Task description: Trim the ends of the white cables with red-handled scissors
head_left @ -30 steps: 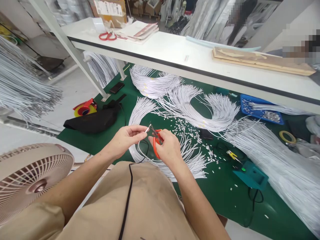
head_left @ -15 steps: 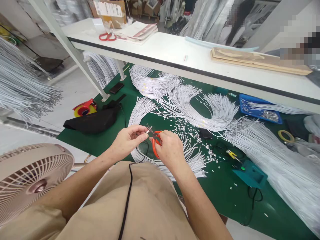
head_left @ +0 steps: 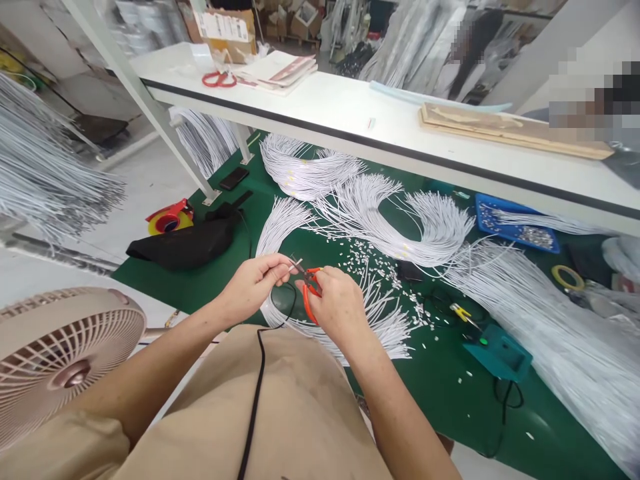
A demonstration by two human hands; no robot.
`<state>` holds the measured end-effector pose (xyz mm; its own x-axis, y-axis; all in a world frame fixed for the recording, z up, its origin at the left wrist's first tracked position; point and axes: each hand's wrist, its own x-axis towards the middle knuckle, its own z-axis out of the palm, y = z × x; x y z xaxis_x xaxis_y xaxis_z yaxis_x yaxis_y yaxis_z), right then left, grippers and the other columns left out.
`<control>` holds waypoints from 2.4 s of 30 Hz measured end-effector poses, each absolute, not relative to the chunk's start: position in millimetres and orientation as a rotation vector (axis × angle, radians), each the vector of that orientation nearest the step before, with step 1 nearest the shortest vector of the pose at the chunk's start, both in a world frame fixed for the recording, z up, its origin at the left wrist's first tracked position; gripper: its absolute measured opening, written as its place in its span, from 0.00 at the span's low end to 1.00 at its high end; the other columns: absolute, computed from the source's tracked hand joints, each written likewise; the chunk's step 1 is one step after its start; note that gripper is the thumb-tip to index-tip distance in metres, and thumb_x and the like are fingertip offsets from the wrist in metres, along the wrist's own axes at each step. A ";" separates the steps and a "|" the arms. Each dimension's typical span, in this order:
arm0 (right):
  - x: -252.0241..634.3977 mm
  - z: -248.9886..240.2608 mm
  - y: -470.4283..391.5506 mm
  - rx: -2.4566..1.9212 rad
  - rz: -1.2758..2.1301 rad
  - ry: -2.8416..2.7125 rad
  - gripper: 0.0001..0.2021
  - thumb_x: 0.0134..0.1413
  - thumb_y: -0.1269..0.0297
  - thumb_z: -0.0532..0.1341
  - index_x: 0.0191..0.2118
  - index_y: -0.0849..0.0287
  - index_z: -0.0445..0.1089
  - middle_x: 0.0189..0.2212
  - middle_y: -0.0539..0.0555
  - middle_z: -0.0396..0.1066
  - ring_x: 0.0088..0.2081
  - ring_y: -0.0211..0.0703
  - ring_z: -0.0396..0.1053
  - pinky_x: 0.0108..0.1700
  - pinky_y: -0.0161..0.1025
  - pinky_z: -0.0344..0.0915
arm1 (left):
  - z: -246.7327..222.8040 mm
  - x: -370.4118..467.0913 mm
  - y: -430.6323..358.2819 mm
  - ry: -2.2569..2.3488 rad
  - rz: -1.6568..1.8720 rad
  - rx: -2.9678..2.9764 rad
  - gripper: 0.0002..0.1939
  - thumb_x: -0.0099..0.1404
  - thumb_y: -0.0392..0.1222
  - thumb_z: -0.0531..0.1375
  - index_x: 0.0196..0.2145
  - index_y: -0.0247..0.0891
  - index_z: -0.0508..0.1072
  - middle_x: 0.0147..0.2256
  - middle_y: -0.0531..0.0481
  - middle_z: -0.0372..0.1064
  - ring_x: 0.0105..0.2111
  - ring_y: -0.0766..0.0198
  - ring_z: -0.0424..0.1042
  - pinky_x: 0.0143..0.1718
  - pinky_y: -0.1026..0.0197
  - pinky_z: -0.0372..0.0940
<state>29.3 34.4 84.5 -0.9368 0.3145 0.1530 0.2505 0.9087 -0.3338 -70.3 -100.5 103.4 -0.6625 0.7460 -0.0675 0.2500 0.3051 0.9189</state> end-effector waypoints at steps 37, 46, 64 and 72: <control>22.0 88.3 25.7 -0.538 1.989 -1.791 0.11 0.48 0.59 0.60 0.22 0.60 0.65 0.21 0.46 0.60 0.24 0.33 0.56 0.30 0.33 0.56 | 85.6 -66.7 -95.6 2.374 1.447 0.711 0.08 0.53 0.46 0.62 0.28 0.38 0.74 0.27 0.51 0.71 0.28 0.66 0.67 0.30 0.65 0.62; 9.8 71.2 18.8 -0.612 2.003 -1.747 0.10 0.43 0.57 0.62 0.27 0.59 0.72 0.25 0.49 0.68 0.29 0.37 0.64 0.34 0.34 0.61 | 85.1 -70.8 -101.0 2.250 1.236 0.636 0.13 0.50 0.49 0.63 0.31 0.39 0.76 0.29 0.52 0.74 0.30 0.64 0.70 0.33 0.66 0.63; 278.7 -119.7 50.6 -1.971 1.370 -1.547 0.17 0.46 0.51 0.55 0.24 0.63 0.69 0.17 0.48 0.62 0.22 0.36 0.59 0.25 0.33 0.56 | 0.7 -119.2 23.6 1.896 1.459 0.448 0.18 0.49 0.42 0.67 0.39 0.43 0.72 0.32 0.55 0.72 0.37 0.67 0.70 0.38 0.64 0.66; 311.7 -158.7 44.2 -2.185 1.130 -1.784 0.14 0.50 0.56 0.54 0.26 0.61 0.67 0.23 0.54 0.67 0.25 0.40 0.61 0.28 0.36 0.54 | -107.4 -24.4 52.2 1.885 0.481 0.684 0.35 0.44 0.49 0.67 0.48 0.31 0.65 0.44 0.37 0.68 0.42 0.53 0.70 0.46 0.51 0.62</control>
